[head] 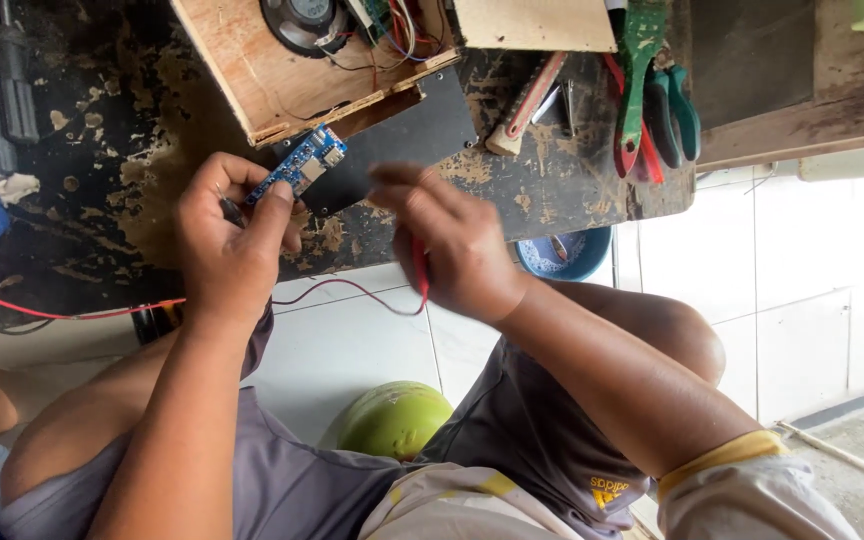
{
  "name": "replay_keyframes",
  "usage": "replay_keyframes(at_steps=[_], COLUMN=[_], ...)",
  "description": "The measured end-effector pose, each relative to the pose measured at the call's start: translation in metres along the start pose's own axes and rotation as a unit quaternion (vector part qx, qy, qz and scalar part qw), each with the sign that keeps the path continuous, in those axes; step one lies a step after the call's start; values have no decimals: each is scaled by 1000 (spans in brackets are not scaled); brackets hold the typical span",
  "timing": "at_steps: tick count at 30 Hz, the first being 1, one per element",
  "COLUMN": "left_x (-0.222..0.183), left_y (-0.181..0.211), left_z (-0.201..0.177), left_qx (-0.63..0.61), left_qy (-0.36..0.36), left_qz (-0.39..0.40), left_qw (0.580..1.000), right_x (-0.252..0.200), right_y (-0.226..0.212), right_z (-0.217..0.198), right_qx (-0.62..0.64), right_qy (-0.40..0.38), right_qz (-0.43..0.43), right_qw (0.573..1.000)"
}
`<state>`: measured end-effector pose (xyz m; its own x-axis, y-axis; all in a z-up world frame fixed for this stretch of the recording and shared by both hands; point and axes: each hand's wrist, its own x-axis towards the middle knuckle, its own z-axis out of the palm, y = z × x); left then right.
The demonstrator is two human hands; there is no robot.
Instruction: Testing a circuit board using a digital multimeter to diagnose faults in a wooden speaker assembly.
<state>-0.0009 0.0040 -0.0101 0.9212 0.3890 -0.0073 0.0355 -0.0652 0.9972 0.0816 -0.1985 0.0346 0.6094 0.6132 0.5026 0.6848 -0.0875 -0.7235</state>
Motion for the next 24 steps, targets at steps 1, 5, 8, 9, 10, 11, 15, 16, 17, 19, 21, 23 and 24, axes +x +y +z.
replay_keyframes(at_steps=[1,5,8,9,10,11,15,16,17,19,21,23,24], left_x=[0,0,2,1,1,1,2,1,1,1,0,0,1], left_y=[0,1,0,-1,0,0,-1,0,1,2,0,-1,-1], left_z=[2,7,7,7,7,7,7,7,8,9,7,9,8], left_qx=[0,-32,-43,-46,-46,-46,-54,-53,-47,-42,-46,-45,-45], left_qy=[-1,38,43,42,44,44,44,43,44,43,41,41,43], left_qz=[2,-47,-61,-67,-66,-66,-78,-79,-82,-83,-99,-95,-94], left_qw=[1000,998,996,996,996,996,995,995,995,995,993,994,994], right_x=[2,7,-7,-14,-25,-36,-76,-73,-70,-70,-75,-79,-81], right_y=[6,33,65,78,87,95,124,121,118,120,131,134,137], right_z=[-10,-57,-108,-126,-140,-154,-179,-177,-175,-176,-177,-181,-182], right_qx=[-1,-160,-274,-320,-318,-377,-528,-527,-527,-526,-539,-541,-542], right_qy=[1,87,130,138,138,116,-20,-20,-38,-52,-69,-81,-94], right_qz=[-1,-9,20,56,54,107,324,325,360,395,419,433,447], right_qw=[1000,983,953,936,936,913,785,785,769,751,727,716,705])
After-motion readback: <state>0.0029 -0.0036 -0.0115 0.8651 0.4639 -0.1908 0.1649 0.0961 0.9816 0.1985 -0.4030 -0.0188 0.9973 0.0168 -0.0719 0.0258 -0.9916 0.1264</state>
